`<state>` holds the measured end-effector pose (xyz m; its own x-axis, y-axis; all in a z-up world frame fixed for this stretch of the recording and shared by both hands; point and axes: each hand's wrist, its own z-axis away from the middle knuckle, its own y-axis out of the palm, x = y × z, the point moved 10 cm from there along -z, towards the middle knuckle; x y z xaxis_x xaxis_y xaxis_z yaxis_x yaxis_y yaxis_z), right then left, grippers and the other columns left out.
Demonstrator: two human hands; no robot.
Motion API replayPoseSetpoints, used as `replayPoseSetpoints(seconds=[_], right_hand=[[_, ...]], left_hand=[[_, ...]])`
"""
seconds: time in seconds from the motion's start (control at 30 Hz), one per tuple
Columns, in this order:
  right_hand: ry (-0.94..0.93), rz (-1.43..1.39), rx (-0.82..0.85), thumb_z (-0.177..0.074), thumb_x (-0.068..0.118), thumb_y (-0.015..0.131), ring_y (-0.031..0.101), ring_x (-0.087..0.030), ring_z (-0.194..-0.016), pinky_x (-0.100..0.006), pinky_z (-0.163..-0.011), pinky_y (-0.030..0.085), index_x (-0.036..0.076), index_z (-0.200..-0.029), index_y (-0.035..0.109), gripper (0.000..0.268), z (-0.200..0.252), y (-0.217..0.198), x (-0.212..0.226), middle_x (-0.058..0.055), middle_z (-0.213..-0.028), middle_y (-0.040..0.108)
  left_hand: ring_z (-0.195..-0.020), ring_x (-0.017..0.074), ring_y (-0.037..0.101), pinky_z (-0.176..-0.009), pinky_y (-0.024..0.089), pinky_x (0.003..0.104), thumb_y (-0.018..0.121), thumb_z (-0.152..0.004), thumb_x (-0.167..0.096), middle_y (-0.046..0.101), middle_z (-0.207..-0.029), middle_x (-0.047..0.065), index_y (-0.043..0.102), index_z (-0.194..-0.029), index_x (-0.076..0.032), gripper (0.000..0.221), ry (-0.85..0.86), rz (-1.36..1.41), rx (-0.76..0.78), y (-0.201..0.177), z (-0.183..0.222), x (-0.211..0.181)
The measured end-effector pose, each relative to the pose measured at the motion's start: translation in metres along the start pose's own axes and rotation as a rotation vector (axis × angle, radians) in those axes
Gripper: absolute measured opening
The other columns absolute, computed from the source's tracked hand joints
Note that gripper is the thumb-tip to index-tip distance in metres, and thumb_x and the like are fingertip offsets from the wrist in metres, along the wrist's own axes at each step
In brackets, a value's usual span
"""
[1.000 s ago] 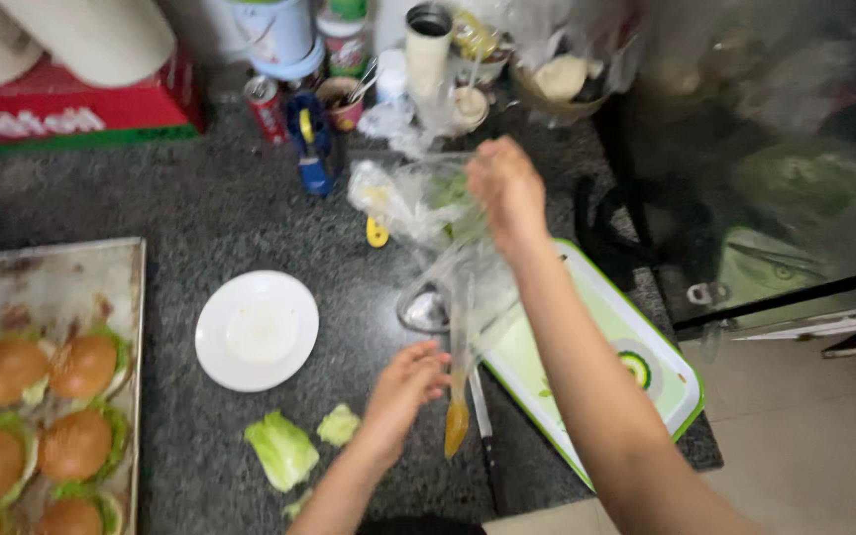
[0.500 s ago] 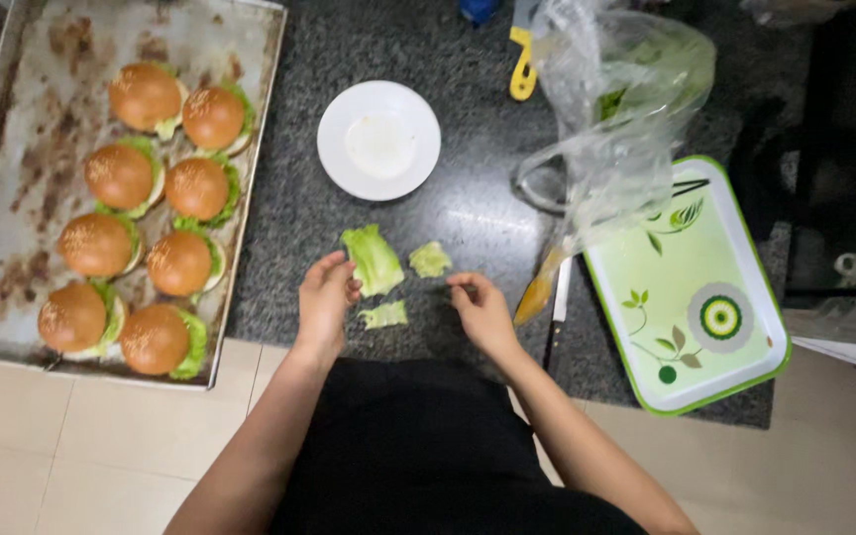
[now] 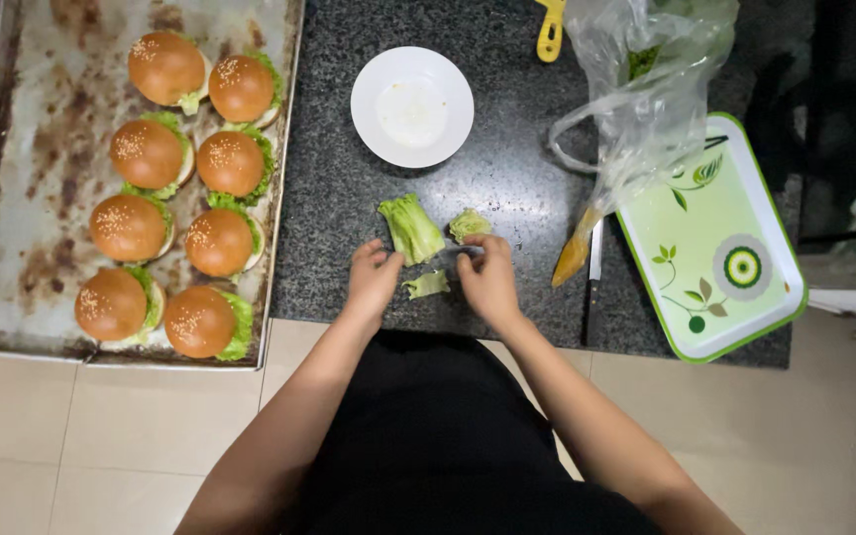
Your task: The person assembles burgers on a baking sheet by placing lettuce, pre-cooked meat patties, and sauce onto burger buns, then packages the remaining ingredients into plastic bags and moves a tray.
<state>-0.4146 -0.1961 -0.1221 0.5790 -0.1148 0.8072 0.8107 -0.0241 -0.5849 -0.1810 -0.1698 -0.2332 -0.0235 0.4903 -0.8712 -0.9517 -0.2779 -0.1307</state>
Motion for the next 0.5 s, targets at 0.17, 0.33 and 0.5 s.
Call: replayPoseSetpoints(seconds=[0.17, 0.33, 0.5], right_hand=[[-0.203, 0.219, -0.006, -0.089, 0.013, 0.073, 0.057, -0.038, -0.117, -0.045, -0.104, 0.046, 0.001, -0.131, 0.059, 0.046, 0.016, 0.020, 0.053, -0.023, -0.132, 0.058], [-0.238, 0.323, 0.131, -0.081, 0.016, 0.078, 0.043, -0.049, -0.135, -0.050, -0.114, 0.035, -0.010, -0.144, 0.040, 0.078, -0.006, 0.061, 0.050, -0.034, -0.144, 0.046], [-0.080, 0.229, 0.221, -0.074, 0.021, 0.083, 0.049, -0.049, -0.131, -0.047, -0.111, 0.042, -0.008, -0.146, 0.034, 0.091, -0.027, 0.071, 0.023, -0.033, -0.139, 0.050]], left_hand=[[-0.108, 0.0271, 0.068, -0.089, 0.054, 0.037, 0.064, -0.088, -0.026, 0.068, -0.118, 0.018, 0.064, -0.122, 0.004, 0.045, 0.022, -0.040, 0.053, 0.025, -0.020, -0.015], [-0.098, 0.0238, 0.068, -0.084, 0.053, 0.037, 0.053, -0.098, -0.031, 0.073, -0.106, 0.014, 0.068, -0.115, 0.002, 0.040, -0.077, 0.112, 0.155, 0.054, -0.033, 0.007], [-0.097, 0.0187, 0.065, -0.086, 0.052, 0.034, 0.049, -0.102, -0.033, 0.072, -0.109, 0.011, 0.069, -0.119, 0.002, 0.043, -0.113, 0.194, 0.249, 0.062, -0.023, -0.001]])
